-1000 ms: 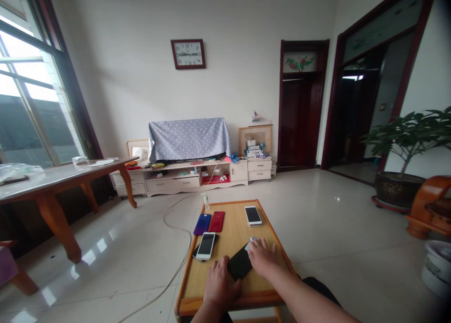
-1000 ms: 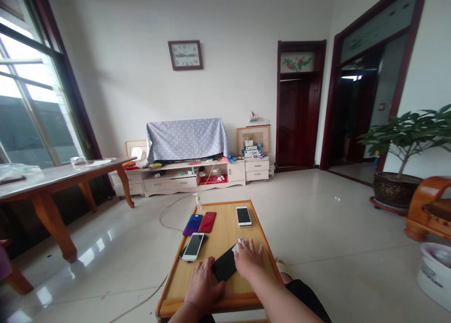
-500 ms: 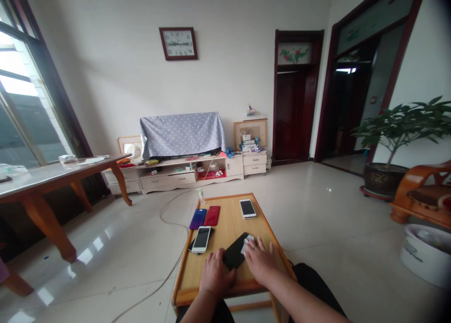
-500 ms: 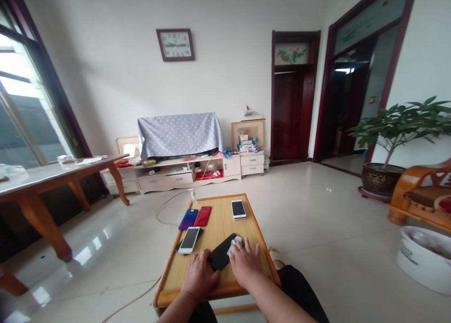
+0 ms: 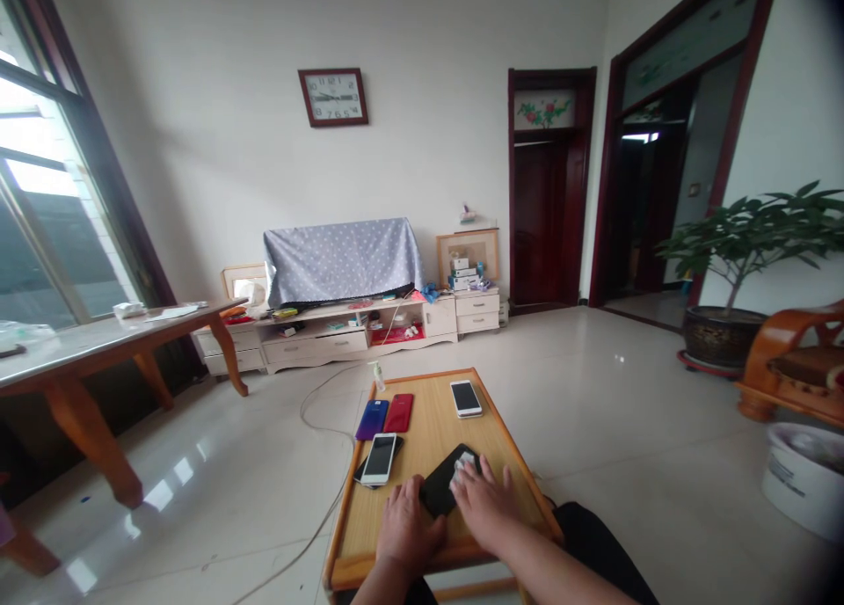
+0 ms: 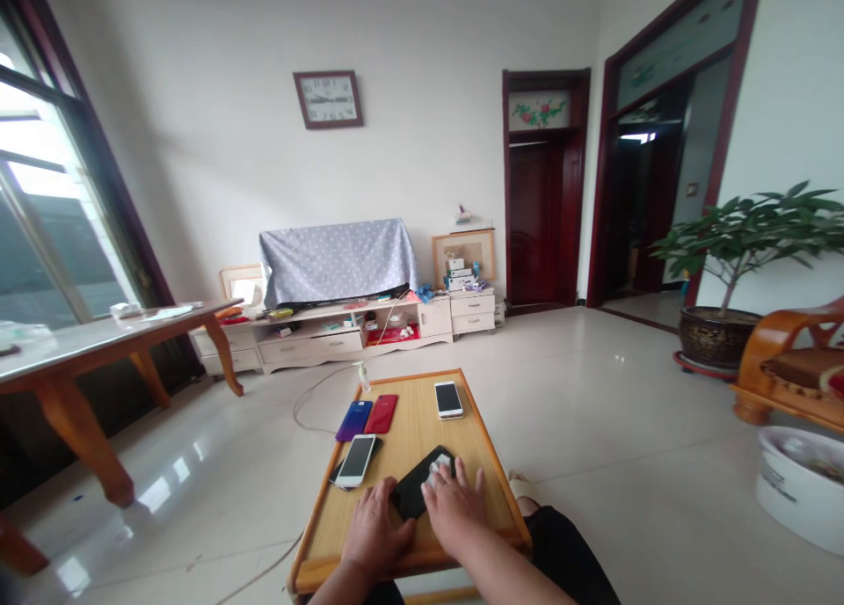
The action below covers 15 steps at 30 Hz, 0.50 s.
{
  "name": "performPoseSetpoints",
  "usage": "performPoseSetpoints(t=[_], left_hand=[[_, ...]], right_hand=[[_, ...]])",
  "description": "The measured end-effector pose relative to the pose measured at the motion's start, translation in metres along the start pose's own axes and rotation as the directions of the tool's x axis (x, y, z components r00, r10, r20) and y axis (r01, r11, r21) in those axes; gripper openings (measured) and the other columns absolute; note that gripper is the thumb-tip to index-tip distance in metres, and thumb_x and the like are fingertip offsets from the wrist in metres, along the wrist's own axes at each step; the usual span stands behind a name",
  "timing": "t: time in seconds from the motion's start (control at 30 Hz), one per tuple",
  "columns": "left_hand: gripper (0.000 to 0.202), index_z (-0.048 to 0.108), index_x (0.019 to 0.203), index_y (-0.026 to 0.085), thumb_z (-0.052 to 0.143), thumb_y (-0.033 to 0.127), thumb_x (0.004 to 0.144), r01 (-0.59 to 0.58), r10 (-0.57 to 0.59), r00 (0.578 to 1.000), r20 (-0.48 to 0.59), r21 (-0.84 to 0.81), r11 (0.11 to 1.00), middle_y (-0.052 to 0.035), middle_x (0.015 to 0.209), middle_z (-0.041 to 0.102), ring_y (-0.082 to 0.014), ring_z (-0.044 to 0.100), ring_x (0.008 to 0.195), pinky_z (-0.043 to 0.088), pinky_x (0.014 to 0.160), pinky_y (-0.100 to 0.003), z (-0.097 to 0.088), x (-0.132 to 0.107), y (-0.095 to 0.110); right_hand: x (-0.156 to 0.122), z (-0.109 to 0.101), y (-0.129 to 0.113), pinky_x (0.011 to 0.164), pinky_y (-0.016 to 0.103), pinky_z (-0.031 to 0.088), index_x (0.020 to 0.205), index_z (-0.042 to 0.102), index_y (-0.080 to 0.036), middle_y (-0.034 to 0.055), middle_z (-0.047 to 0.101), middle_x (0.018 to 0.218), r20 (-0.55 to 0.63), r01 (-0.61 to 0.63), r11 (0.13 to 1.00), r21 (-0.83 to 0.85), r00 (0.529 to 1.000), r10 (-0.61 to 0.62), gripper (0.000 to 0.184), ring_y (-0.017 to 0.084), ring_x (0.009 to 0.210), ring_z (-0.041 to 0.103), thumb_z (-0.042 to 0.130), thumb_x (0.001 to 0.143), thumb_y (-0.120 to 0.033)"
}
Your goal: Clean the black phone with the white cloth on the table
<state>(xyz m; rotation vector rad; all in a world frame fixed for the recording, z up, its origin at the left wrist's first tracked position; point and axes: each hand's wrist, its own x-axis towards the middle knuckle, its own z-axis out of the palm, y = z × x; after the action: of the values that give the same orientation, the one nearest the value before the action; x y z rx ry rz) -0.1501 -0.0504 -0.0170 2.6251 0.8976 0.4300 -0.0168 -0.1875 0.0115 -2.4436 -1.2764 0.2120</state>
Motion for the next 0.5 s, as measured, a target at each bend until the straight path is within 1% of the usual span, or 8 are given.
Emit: performPoseSetpoints(t=[0.1,0.17,0.2,0.27,0.37,0.43,0.5], left_hand=[[0.060,0.049,0.133,0.022,0.060,0.031,0.074,0.003,-0.003,1.000,0.007,-0.004,1.000,-0.0084,0.129,0.064,-0.0248,0.054,0.122,0.037,0.106,-0.034,0.000,0.000,-0.002],[0.058,0.050,0.132,0.022,0.059,0.030,0.075,0.005,-0.005,1.000,0.008,-0.006,1.000,-0.0085,0.128,0.065,-0.0246,0.055,0.121,0.038,0.105,-0.034,0.000,-0.001,-0.003],[0.059,0.050,0.132,0.022,0.060,0.033,0.075,0.005,-0.005,1.000,0.006,-0.006,1.000,-0.0087,0.128,0.064,-0.0249,0.055,0.122,0.038,0.105,-0.034,0.000,-0.001,-0.003],[0.061,0.050,0.132,0.022,0.063,0.038,0.075,0.005,-0.005,1.000,-0.001,-0.007,1.000,-0.0088,0.130,0.064,-0.0258,0.053,0.124,0.037,0.107,-0.033,0.000,-0.001,-0.003],[0.066,0.050,0.133,0.022,0.067,0.039,0.071,0.010,-0.010,1.000,-0.010,-0.008,1.000,-0.0087,0.130,0.063,-0.0262,0.052,0.125,0.035,0.109,-0.033,0.000,-0.001,-0.002],[0.067,0.049,0.134,0.022,0.067,0.039,0.071,0.015,-0.016,1.000,-0.010,-0.011,1.000,-0.0093,0.130,0.063,-0.0265,0.053,0.125,0.035,0.109,-0.034,0.001,-0.002,-0.002],[0.064,0.049,0.135,0.021,0.063,0.038,0.075,0.019,-0.019,1.000,-0.007,-0.015,1.000,-0.0098,0.131,0.063,-0.0261,0.053,0.124,0.035,0.108,-0.034,0.001,-0.002,-0.002]], right_hand=[[-0.014,0.013,-0.023,0.123,0.062,0.001,0.148,0.051,-0.037,-0.0021,0.046,0.157,0.057,0.118,0.993,0.030,0.991,-0.119,0.057,0.030,0.153,0.023,0.018,0.105,-0.055],[-0.015,0.015,-0.026,0.123,0.060,0.002,0.145,0.053,-0.042,-0.0055,0.048,0.155,0.077,0.145,0.988,0.043,0.986,-0.148,0.055,0.028,0.153,0.025,0.017,0.105,-0.055],[-0.013,0.012,-0.022,0.122,0.062,0.002,0.145,0.053,-0.042,-0.0057,0.049,0.155,0.077,0.132,0.990,0.043,0.988,-0.135,0.056,0.029,0.153,0.024,0.015,0.105,-0.055],[-0.002,0.003,-0.009,0.120,0.068,0.000,0.145,0.054,-0.039,-0.0029,0.047,0.156,0.058,0.063,0.998,0.032,0.996,-0.065,0.061,0.033,0.154,0.021,0.011,0.105,-0.054],[0.014,-0.008,0.005,0.115,0.076,-0.002,0.148,0.052,-0.029,0.0051,0.041,0.160,0.016,-0.050,0.999,0.008,0.999,0.050,0.067,0.039,0.154,0.016,0.006,0.105,-0.052],[0.016,-0.006,0.001,0.115,0.075,-0.002,0.149,0.051,-0.027,0.0070,0.040,0.161,0.020,-0.049,0.999,0.002,0.999,0.049,0.067,0.040,0.154,0.015,0.008,0.105,-0.052],[0.009,0.002,-0.014,0.118,0.070,0.001,0.149,0.051,-0.031,0.0042,0.042,0.160,0.063,0.032,0.999,0.012,0.997,-0.033,0.062,0.036,0.154,0.019,0.013,0.105,-0.053]])
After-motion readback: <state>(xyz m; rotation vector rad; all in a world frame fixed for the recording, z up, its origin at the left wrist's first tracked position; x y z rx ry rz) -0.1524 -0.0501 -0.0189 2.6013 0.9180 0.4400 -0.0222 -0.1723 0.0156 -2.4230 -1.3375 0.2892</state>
